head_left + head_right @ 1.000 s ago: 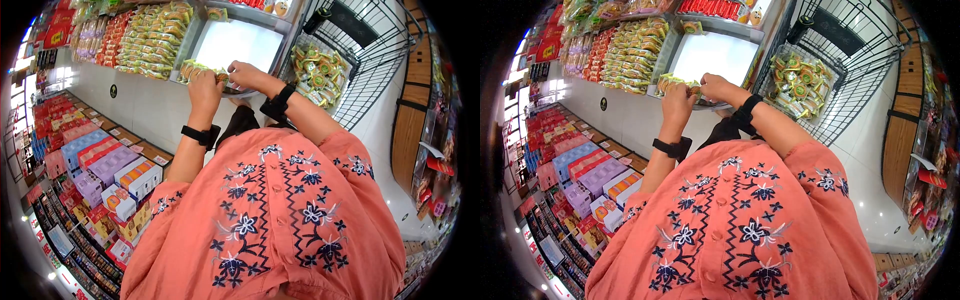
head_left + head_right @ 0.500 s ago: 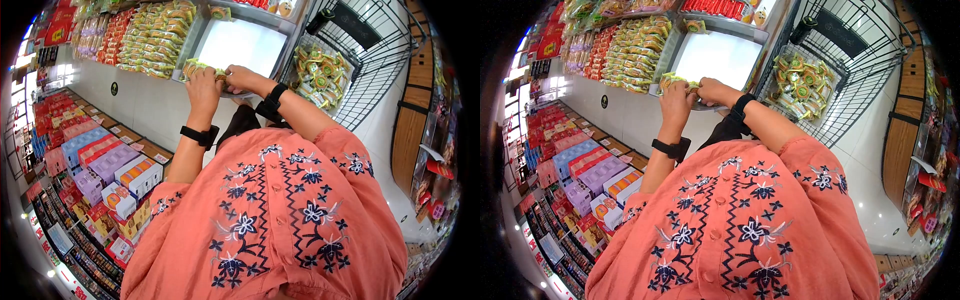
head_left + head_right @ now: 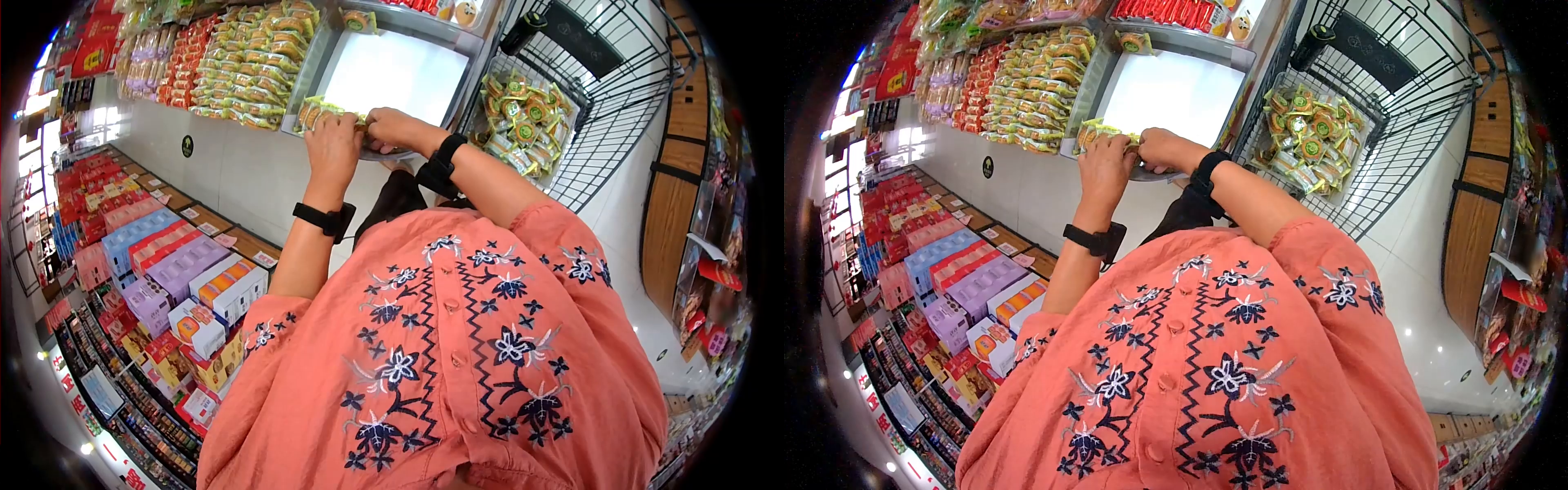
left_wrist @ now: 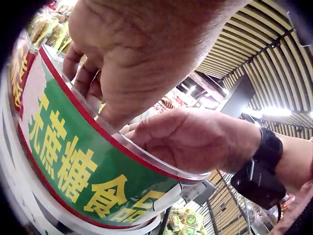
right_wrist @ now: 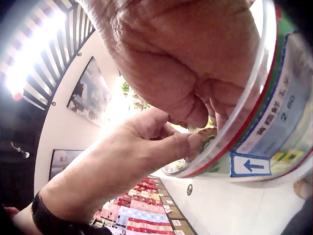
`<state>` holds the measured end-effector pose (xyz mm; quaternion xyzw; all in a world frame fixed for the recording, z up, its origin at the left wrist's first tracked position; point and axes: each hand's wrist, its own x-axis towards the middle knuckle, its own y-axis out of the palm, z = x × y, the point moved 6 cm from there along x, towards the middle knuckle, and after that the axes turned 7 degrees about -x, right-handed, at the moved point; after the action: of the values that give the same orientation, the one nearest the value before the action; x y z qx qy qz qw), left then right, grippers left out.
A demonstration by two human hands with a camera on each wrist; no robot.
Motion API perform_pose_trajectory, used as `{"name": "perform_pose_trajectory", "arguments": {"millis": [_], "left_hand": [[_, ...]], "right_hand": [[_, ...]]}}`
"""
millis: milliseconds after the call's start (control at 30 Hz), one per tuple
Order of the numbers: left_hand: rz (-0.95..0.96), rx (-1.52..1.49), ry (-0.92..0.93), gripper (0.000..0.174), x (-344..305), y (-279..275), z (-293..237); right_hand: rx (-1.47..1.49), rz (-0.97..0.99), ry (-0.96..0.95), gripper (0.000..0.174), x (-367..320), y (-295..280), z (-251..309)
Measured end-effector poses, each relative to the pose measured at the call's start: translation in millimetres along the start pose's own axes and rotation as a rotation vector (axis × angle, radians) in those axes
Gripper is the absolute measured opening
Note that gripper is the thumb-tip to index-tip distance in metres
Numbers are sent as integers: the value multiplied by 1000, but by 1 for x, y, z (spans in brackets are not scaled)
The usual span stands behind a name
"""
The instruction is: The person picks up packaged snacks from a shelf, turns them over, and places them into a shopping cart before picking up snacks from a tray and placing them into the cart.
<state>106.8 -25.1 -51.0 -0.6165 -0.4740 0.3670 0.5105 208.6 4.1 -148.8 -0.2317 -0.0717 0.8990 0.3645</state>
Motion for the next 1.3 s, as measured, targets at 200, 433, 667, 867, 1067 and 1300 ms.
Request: {"name": "perform_pose_trajectory", "arguments": {"millis": [200,433,667,867,1067,1300], "left_hand": [[-27,-8,19,30,-1,0,-3],[-48,-300,-33,30,11,-20,-13],[-105,-564,-44,31,13,-44,-52],[-50,-479,-4,31,11,-40,-63],[12,-586,-86,32,4,-37,-66],[-13,-653,-105,29,-4,-34,-73]], "right_hand": [[304,40,156,37,-23,-32,8],[678,-429,-48,36,-133,-165,-8],[450,-793,409,33,-243,-190,-170],[121,-571,744,28,-261,-110,-285],[-84,-597,936,35,-267,-75,-308],[88,-489,1088,35,-272,-57,-295]]}}
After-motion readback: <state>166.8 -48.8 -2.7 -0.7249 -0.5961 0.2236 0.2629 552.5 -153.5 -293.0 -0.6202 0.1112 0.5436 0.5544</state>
